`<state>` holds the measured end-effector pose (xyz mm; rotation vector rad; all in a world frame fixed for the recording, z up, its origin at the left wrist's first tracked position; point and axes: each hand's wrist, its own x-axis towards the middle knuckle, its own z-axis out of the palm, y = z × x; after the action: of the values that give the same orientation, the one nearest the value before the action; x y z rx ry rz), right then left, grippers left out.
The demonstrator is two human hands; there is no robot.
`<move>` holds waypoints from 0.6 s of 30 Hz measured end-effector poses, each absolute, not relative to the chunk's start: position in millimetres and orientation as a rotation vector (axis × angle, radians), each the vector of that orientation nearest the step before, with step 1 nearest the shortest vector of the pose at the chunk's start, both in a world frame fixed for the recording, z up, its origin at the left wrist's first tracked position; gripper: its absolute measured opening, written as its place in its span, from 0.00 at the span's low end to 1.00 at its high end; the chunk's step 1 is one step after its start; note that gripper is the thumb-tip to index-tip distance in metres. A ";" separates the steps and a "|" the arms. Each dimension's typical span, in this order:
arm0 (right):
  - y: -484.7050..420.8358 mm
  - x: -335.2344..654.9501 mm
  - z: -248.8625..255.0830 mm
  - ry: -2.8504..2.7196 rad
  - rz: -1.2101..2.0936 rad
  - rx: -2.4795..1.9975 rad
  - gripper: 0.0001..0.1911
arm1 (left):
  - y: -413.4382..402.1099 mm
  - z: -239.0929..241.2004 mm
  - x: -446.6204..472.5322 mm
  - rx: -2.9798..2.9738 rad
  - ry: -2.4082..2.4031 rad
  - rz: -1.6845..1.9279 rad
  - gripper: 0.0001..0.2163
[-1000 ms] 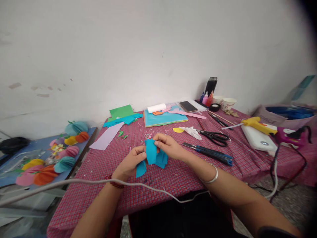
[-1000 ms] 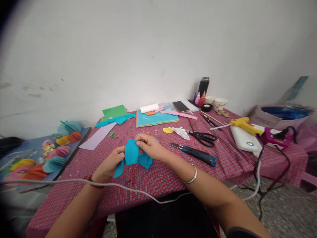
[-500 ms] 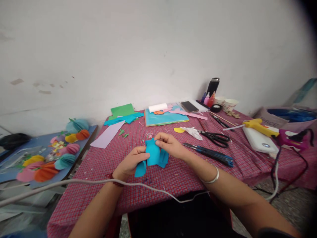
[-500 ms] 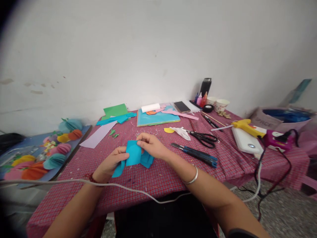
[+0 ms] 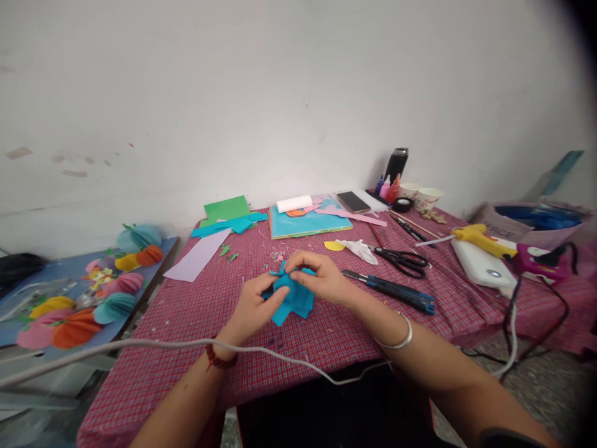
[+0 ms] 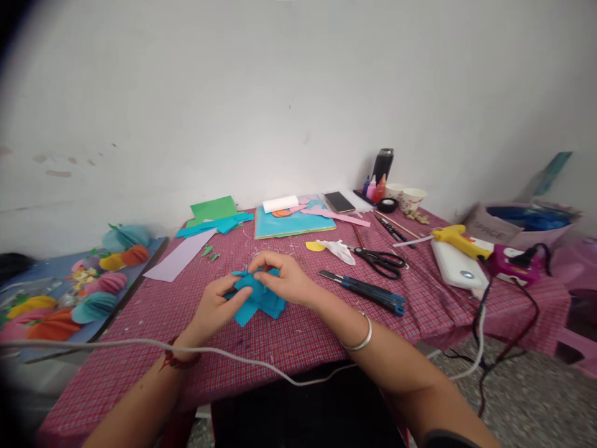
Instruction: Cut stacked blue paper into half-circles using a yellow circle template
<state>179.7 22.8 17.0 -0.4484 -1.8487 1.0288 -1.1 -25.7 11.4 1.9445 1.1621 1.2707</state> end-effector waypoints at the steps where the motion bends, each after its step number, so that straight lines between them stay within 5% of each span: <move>1: 22.4 179.1 16.3 -1.848 1.048 -0.418 0.11 | -25.7 11.6 -2.3 2.014 1.163 1.316 0.04; 4: 23.6 177.3 12.2 -1.860 1.116 -0.348 0.33 | -25.6 13.4 -5.6 2.202 1.072 1.410 0.05; 6: 25.1 176.4 9.4 -1.928 1.150 -0.339 0.39 | -25.6 13.9 -6.6 2.279 0.980 1.439 0.08; 18: 27.5 174.3 7.2 -2.198 0.684 -0.520 0.36 | -22.5 15.4 -6.2 2.051 0.929 1.216 0.08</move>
<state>174.3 27.5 7.2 -0.5199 -2.1979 0.6837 -6.2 -22.5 15.4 2.0505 0.9294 1.2155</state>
